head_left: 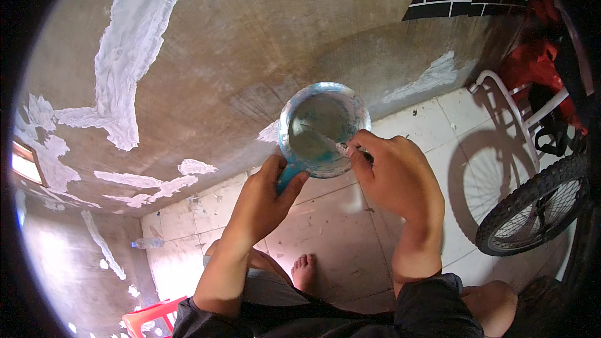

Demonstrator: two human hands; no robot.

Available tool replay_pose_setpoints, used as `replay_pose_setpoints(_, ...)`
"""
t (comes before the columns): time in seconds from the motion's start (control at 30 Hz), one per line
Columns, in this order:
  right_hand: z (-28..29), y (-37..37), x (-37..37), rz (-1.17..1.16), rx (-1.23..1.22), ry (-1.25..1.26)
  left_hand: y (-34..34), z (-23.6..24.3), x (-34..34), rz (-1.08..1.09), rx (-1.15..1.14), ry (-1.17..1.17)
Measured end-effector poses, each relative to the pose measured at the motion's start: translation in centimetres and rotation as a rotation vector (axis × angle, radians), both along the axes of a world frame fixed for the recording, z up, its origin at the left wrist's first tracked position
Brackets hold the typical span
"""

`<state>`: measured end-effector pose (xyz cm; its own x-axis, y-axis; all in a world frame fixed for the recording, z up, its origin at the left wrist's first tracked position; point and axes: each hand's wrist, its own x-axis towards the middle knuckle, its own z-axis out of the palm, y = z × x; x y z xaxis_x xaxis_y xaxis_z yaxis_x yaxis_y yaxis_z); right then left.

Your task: The person applies a white substance to a wall using a putty knife and then smooths it out.

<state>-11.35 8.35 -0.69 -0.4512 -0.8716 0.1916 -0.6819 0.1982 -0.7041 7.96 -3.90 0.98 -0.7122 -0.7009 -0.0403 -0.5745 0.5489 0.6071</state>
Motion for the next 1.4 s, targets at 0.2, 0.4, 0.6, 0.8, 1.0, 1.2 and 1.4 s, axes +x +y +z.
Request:
replay_pose_setpoints(0.2,0.0,-0.5,-0.3,0.11,-0.035,-0.016,-0.4,-0.6,0.5,0.0,0.05,0.007)
replay_pose_setpoints(0.4,-1.0,-0.6,-1.1,0.091,-0.106,-0.021,-0.5,-0.7,0.2,0.0,0.083,0.007)
replay_pose_setpoints(0.6,-1.7,-0.1,-3.5,0.039,-0.076,-0.243,-0.6,-0.7,0.1,-0.002,0.094,0.004)
replay_pose_setpoints(0.8,-2.7,0.8,-5.9,0.1,-0.05,-0.693,-0.5,-0.4,0.0,-0.003,0.168,0.046)
replay_pose_setpoints(1.0,-4.0,1.3,-8.8,0.229,0.006,-1.024,-0.8,-0.9,-0.6,-0.029,0.164,0.064)
replay_pose_setpoints(1.2,-8.4,1.2,-10.4,0.36,-0.172,-1.212,-0.8,-0.9,-0.6,0.029,0.257,0.026)
replay_pose_setpoints(1.4,-12.7,3.4,-13.6,0.144,-0.569,-1.501,0.5,0.0,-1.9,0.123,0.513,0.074)
